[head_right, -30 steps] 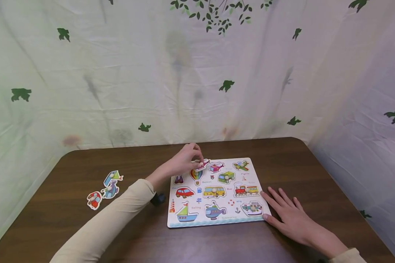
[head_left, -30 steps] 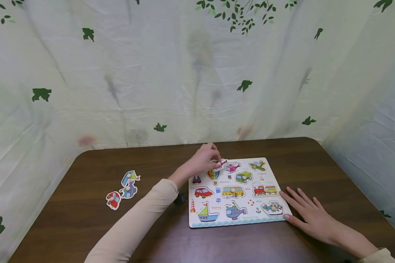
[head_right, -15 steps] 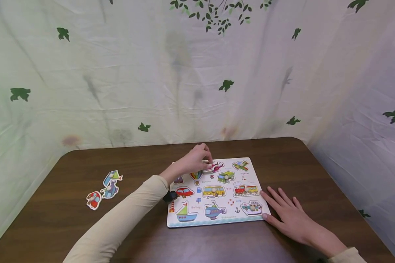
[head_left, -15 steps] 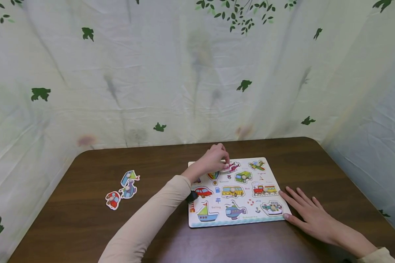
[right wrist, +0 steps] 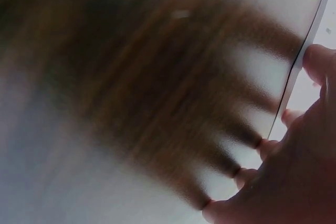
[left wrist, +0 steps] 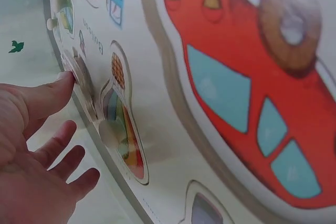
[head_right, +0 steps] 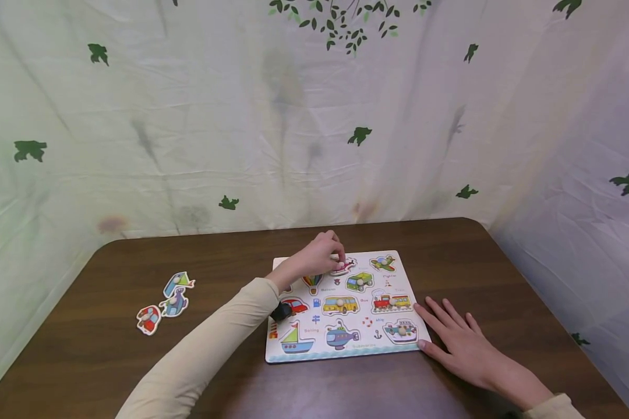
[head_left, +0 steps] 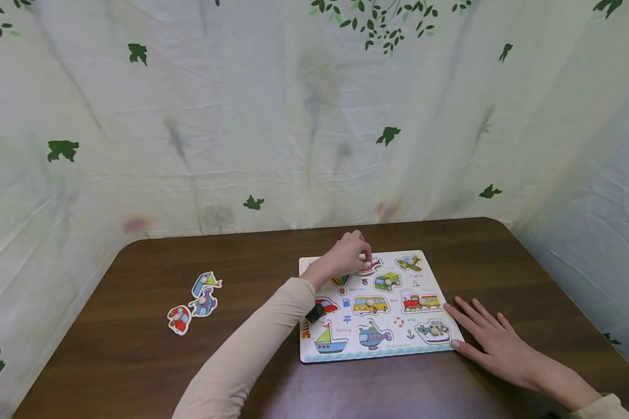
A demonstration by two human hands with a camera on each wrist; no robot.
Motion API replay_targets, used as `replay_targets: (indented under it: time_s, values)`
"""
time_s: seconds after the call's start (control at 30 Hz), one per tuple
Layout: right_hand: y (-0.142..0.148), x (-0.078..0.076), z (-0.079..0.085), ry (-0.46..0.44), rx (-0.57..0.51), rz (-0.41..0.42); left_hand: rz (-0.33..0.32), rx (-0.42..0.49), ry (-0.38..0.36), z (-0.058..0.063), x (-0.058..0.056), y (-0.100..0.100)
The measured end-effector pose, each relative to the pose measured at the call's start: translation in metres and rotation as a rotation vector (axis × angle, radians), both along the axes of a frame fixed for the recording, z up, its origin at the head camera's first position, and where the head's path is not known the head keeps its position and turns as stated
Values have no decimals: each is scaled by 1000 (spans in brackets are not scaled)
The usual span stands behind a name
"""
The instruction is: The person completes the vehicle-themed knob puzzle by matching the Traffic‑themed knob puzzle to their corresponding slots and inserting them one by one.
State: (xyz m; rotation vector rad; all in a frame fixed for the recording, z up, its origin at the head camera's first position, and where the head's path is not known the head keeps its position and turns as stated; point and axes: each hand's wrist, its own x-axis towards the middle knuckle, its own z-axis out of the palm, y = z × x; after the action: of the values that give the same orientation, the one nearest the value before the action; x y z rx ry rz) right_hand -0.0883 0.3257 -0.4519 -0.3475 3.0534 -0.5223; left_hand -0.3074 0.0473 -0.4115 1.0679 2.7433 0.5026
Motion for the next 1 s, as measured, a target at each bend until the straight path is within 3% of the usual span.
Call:
replay_targets:
  time_s: [0.5,1.0]
  values:
    - [1,-1,-2,4,4,2,1,-14,22,1,3,5]
    - [1,0,-1,24,-1,14,26,61,-101,1,1,1]
